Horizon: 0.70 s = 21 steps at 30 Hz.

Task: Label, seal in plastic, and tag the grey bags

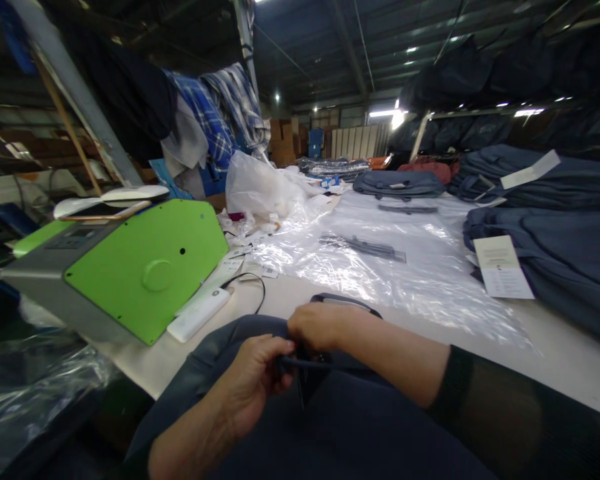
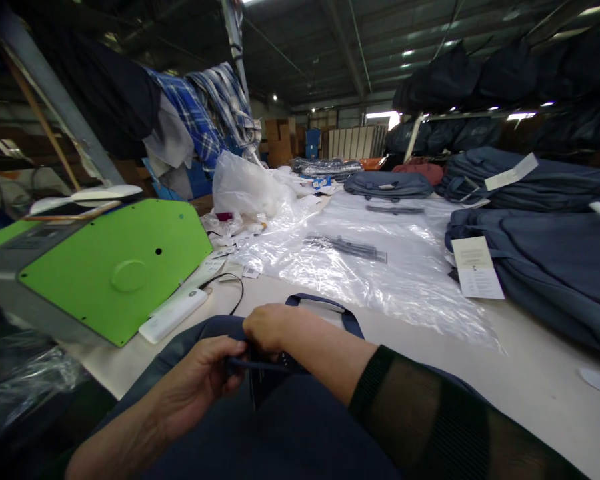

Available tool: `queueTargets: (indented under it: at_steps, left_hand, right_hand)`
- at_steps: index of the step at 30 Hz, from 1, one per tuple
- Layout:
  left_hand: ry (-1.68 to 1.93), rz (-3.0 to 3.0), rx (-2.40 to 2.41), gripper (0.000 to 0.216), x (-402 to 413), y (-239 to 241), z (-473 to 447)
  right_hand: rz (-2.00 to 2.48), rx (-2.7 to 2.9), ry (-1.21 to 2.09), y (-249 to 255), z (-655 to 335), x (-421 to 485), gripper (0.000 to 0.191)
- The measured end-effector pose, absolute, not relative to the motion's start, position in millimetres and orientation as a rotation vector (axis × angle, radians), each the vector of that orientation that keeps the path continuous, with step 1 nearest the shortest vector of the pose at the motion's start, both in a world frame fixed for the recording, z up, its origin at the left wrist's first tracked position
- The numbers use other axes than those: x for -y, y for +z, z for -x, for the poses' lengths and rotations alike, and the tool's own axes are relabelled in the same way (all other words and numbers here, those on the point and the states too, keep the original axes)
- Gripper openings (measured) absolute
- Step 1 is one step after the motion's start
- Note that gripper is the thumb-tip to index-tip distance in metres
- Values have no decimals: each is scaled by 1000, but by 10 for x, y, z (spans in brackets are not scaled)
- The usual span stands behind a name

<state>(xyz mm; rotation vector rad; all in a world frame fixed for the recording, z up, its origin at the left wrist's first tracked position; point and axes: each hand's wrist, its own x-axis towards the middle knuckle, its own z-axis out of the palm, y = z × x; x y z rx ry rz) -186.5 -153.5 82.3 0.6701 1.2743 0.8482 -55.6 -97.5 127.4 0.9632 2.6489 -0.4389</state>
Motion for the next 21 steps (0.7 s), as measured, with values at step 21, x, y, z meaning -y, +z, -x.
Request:
queueTargets:
  at_steps: [21]
  left_hand:
    - [431, -1481, -1549, 17, 1491, 222, 2209]
  right_hand:
    - [-1381, -2764, -881, 755, 403, 1381, 26]
